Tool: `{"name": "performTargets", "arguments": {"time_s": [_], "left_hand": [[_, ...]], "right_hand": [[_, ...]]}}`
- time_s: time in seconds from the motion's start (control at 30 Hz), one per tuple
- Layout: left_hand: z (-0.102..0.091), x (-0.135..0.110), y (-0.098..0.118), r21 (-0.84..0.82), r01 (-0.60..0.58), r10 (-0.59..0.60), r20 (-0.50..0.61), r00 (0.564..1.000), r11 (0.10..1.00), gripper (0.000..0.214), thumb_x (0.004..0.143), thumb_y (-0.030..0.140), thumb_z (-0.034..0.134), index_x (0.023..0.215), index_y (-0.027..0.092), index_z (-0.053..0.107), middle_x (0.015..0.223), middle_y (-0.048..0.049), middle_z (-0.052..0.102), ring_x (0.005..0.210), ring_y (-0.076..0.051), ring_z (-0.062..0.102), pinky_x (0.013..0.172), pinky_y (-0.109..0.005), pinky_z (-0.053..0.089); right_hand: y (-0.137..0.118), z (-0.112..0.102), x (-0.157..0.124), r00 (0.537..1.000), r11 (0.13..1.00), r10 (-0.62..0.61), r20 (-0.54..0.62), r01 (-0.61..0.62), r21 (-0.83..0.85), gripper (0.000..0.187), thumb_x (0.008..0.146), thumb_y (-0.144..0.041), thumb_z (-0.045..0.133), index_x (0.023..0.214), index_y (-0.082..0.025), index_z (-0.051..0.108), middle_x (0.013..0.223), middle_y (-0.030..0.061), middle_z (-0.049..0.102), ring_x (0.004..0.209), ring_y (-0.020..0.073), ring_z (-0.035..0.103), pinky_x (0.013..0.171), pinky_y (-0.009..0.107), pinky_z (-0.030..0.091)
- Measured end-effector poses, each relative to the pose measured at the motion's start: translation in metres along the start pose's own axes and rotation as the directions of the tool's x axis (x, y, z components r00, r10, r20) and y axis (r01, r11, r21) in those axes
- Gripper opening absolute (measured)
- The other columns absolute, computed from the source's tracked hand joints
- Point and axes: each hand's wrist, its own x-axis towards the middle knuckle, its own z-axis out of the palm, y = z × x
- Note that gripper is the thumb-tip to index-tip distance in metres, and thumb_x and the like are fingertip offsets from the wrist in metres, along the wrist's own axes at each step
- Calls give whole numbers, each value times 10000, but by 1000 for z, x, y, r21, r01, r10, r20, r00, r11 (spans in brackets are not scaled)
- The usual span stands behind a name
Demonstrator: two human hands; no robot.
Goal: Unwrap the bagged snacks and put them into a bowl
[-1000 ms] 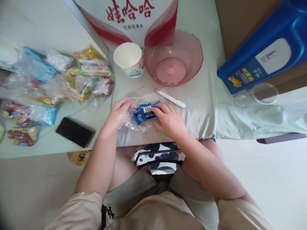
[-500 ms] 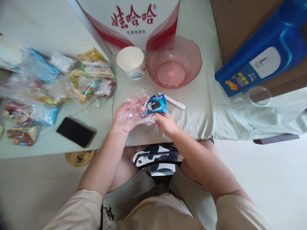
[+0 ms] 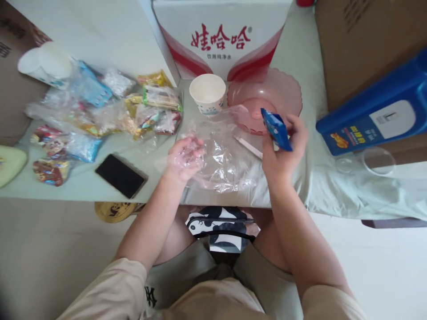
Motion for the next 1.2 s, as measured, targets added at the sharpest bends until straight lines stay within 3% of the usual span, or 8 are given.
{"name": "performTargets", "arguments": {"time_s": [0.13, 0.3, 0.5, 0.67, 0.83, 0.97, 1.1, 1.2], "left_hand": [[10, -6, 3, -105, 43, -42, 11, 999, 994, 173, 744, 253, 742, 785, 200, 583, 750, 18, 695, 500, -70, 571, 342, -157, 259], [13, -8, 6, -163, 94, -96, -3, 995, 982, 126, 754, 202, 716, 773, 187, 593, 698, 18, 680, 464, -74, 568, 332, -161, 224], [14, -8, 5, -154, 93, -90, 22, 996, 984, 117, 733, 172, 695, 757, 195, 583, 661, 27, 653, 441, -80, 543, 338, -173, 235], [8, -6, 0, -77, 90, -81, 114, 990, 993, 124, 738, 228, 697, 798, 207, 591, 738, 5, 674, 484, -89, 546, 362, -196, 281], [-2, -10, -5, 24, 87, -90, 303, 949, 996, 333, 686, 432, 743, 735, 227, 485, 696, 4, 624, 427, -97, 482, 390, -245, 331], [-3, -13, -4, 46, 22, -36, 329, 944, 999, 492, 563, 528, 810, 694, 233, 438, 642, 20, 610, 392, -108, 474, 379, -257, 323], [-8, 0, 2, 238, -72, 28, 179, 983, 969, 408, 645, 519, 789, 790, 230, 540, 711, -11, 678, 527, -153, 618, 495, -277, 466], [-20, 16, 7, 441, -143, 215, -119, 969, 886, 317, 687, 386, 805, 836, 211, 586, 771, -20, 706, 675, -152, 678, 626, -259, 521]], "right_hand": [[-5, 5, 16, 992, 983, -13, -129, -10, -182, 537, 831, -346, 715, 1338, -310, 540, 1264, 89, 655, 972, 276, 694, 774, 444, 592], [0, 7, 9, 999, 988, -34, 5, 34, -153, 716, 836, -342, 704, 1493, -271, 429, 1352, 142, 627, 1046, 284, 688, 846, 455, 595], [1, 2, 1, 976, 984, -133, 172, 151, -96, 467, 948, -403, 571, 1396, -269, 556, 1391, 125, 639, 1291, 314, 617, 1123, 565, 468], [-10, 3, -19, 969, 991, -62, 239, 31, 131, 390, 970, -520, 556, 1255, -263, 626, 1279, 112, 685, 1258, 295, 635, 1131, 534, 466], [-17, 19, -44, 843, 834, 82, 532, -350, 426, 861, 748, -620, 818, 1471, -364, 427, 1536, 100, 523, 1438, 288, 502, 1146, 504, 463], [-25, 27, -46, 627, 711, 109, 771, -592, 381, 475, 761, -608, 815, 1093, -296, 679, 1282, 73, 694, 1295, 278, 610, 1072, 465, 505], [-29, 23, -39, 748, 679, 269, 607, -594, 431, 329, 809, -529, 783, 776, -239, 631, 1021, 27, 740, 1032, 196, 690, 959, 367, 542], [-28, 15, -34, 771, 618, 390, 504, -624, 478, 297, 792, -469, 781, 812, -245, 586, 713, -38, 654, 590, 108, 586, 575, 245, 491]]}}
